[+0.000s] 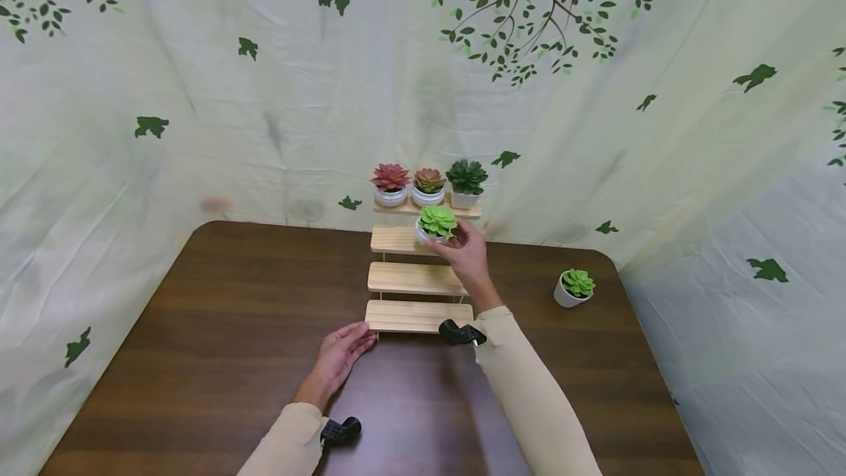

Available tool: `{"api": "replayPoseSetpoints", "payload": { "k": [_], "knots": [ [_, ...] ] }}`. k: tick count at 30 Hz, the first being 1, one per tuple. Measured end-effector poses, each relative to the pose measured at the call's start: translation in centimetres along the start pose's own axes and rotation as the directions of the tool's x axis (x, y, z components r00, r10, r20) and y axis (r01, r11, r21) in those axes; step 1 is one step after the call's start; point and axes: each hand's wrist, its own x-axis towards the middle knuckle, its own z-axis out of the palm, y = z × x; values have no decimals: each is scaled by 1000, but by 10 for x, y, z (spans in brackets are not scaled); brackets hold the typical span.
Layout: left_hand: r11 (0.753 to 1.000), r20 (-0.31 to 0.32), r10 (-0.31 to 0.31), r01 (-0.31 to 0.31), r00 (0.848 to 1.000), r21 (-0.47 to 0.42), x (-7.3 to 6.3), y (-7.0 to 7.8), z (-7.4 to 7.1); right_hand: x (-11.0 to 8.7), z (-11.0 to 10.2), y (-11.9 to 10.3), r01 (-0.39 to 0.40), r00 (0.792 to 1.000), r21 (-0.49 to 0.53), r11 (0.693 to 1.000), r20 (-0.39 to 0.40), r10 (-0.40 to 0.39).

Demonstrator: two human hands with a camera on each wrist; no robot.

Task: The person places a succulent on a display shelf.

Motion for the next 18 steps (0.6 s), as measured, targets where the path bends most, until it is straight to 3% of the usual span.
{"api": "replayPoseSetpoints", "payload": {
  "k": [4,18],
  "knots": [
    [1000,-2,-2,2,1000,0,1,0,1,2,8,-4,-17,1000,-45,999,20,18],
    [1000,18,6,-6,1000,18,1,1,-1,10,35,1,-86,987,-29,996,131,89]
  ]
}}
